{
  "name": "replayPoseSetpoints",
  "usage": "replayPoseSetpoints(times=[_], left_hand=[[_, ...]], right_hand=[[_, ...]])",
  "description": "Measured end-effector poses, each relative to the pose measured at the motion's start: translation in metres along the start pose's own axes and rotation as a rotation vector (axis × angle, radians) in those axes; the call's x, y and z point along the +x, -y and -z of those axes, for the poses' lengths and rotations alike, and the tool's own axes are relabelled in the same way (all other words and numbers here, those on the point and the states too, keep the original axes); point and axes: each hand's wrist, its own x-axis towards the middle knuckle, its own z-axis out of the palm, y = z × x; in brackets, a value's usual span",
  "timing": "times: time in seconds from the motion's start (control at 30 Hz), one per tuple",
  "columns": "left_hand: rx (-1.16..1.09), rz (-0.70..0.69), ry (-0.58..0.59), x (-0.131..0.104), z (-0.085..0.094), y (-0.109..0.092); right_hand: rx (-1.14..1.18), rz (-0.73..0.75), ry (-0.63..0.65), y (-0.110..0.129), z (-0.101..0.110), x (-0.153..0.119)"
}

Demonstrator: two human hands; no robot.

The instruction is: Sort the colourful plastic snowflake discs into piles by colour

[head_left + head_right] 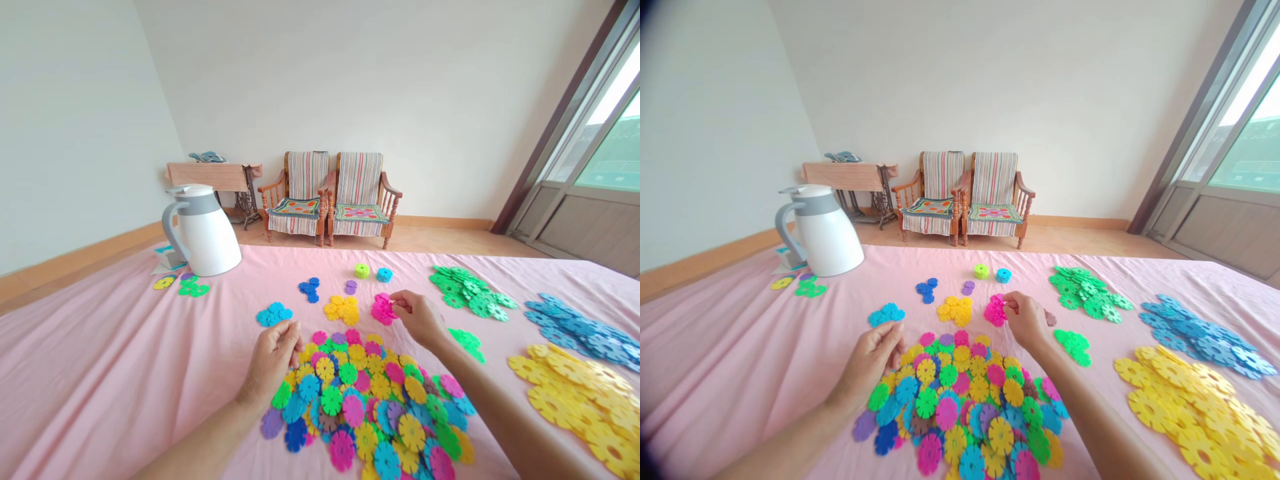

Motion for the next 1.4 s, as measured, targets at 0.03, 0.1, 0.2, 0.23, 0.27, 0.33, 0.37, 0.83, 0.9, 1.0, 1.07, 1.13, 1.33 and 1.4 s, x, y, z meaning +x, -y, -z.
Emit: replayPoseSetpoints(times=[0.03,0.1,0.2,0.23,0.27,0.33,0.37,0.83,0.9,1.0,1.07,1.13,1.33,1.4], left_hand=[[0.001,-0.001,-0.001,0.000,0.000,0.000],[0.005,-0.002,0.002,0.000,0.000,0.000],[0.015,0.002,0.013,0.000,0.000,-0.001],[0.017,0.005,0.015,0.000,0.000,-0.001],[0.019,0.006,0.015,-0.001,0.000,-0.001],[0.018,0.004,0.010,-0.001,0.000,-0.002],[0.018,0.001,0.009,-0.001,0.000,-0.002],[0.041,-0.021,0.036,0.000,0.001,0.002],[0.044,-0.021,0.039,0.000,0.001,0.002],[0.040,-0.019,0.041,0.001,0.001,0.002],[0.038,-0.019,0.040,0.002,0.001,0.003],[0.038,-0.019,0.038,0.002,0.001,0.004],[0.043,-0.021,0.037,0.003,0.001,0.004],[0.045,-0.026,0.036,0.003,0.001,0.004]], right_hand=[[-0.006,-0.005,-0.004,-0.001,0.001,0.000],[-0.015,0.009,0.007,0.001,0.004,-0.002],[-0.013,0.088,0.103,0.016,0.015,-0.009],[-0.008,0.126,0.164,0.021,0.019,-0.013],[0.000,0.165,0.238,0.027,0.022,-0.016],[0.023,0.226,0.392,0.037,0.027,-0.023],[0.034,0.245,0.455,0.040,0.028,-0.026],[0.145,0.246,0.542,0.043,0.028,-0.025],[0.110,0.182,0.407,0.032,0.025,-0.018],[0.046,0.080,0.188,0.013,0.015,-0.009],[0.035,0.046,0.133,0.004,0.010,-0.005],[0.027,0.030,0.092,0.002,0.008,-0.004],[0.043,0.150,0.145,0.033,0.009,-0.019],[0.063,0.243,0.226,0.047,0.004,-0.027]])
